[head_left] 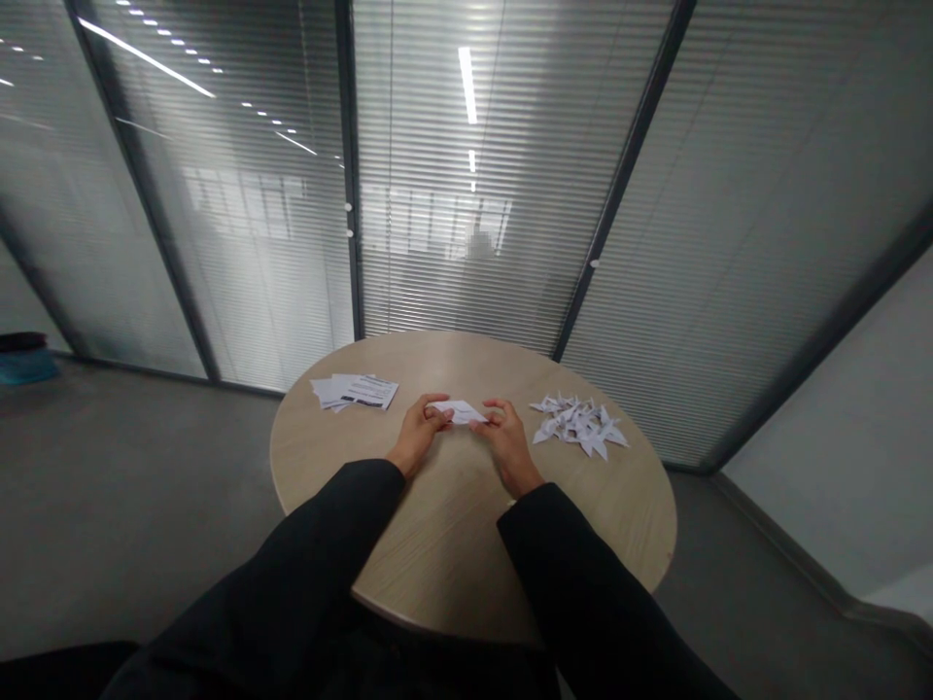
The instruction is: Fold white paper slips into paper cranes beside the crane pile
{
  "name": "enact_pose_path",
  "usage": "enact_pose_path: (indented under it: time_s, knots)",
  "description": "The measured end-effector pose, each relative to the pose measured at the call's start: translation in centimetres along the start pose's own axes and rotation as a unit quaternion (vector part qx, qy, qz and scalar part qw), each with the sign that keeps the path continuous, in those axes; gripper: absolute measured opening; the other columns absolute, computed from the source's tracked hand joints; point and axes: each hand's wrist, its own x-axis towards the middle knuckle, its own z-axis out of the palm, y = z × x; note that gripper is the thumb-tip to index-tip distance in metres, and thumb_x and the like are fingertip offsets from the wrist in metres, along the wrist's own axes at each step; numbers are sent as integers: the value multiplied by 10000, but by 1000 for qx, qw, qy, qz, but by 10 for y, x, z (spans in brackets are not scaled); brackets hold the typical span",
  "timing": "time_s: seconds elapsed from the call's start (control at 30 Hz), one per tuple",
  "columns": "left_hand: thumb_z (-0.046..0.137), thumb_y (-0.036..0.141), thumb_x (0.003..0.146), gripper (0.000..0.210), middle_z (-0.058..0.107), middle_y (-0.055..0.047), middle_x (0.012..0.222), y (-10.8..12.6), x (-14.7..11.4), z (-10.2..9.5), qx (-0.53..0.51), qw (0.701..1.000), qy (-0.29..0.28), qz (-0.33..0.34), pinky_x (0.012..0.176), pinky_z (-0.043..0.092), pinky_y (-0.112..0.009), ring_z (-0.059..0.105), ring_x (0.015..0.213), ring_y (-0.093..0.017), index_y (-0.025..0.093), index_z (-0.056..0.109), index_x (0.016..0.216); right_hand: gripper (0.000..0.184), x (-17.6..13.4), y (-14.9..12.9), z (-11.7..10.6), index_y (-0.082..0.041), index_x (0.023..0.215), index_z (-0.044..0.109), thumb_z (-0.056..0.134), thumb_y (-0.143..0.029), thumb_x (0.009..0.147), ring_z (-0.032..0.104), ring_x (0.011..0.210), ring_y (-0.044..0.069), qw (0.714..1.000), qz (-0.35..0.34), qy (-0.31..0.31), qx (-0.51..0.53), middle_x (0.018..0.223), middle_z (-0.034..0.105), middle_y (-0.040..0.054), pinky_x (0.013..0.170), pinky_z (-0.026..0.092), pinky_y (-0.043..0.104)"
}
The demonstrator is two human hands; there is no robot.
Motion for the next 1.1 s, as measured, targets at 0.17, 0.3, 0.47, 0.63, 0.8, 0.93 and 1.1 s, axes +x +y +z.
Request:
enact_pose_path:
  time_s: [0.17,0.3,0.47,0.63,0.8,0.93,1.1]
  knots:
    - [758,280,662,462,650,-14,677,3,-1,0,-24,999,5,-29,747,520,-300,632,677,-140,116,592,1061,508,-1,0,1,-219,961,478,740,-257,527,619,681,181,1000,10,7,5,717,639,-22,650,454,295]
    - [723,328,711,491,666,-44,723,-2,1,-4,0,1000,2,-24,747,525,-311,648,736,-167,112,580,1127,499,0,0,0,-216,955,487,739,-238,524,627,690,179,999,30,4,13,732,654,-17,666,466,302]
    - [514,428,864,437,583,-124,1230,-5,2,-6,152,985,-16,78,902,475,-366,526,1171,-237,188,545,1227,442,0,2,-5,-210,943,516,715,-216,549,615,655,148,996,47,-13,70,715,651,-33,702,486,304]
    - [692,365,752,563,333,-117,1479,0,1,-7,358,896,-93,246,1118,215,-473,193,1406,-274,231,527,1273,389,1,6,-5,-215,914,558,708,-183,556,621,663,149,986,88,-49,134,735,654,-19,704,504,303]
    - [644,242,799,309,418,-88,1431,-1,3,-12,418,844,-139,307,1110,241,-493,239,1392,-271,249,658,1108,355,2,5,-4,-204,892,587,711,-162,562,622,649,153,973,120,-95,171,657,625,-23,702,504,303]
    - [593,234,832,185,612,-76,1235,0,3,-13,383,864,-126,302,1054,346,-433,445,1272,-249,240,718,968,352,0,3,-4,-191,908,592,718,-197,579,608,640,151,971,123,-119,168,664,615,-22,691,498,311]
    - [558,339,847,247,724,-81,977,8,-3,-7,348,910,-108,198,877,462,-321,657,923,-212,182,728,935,280,-1,4,-1,-200,940,603,645,-343,703,599,725,155,994,51,-87,47,747,613,-8,715,490,310]
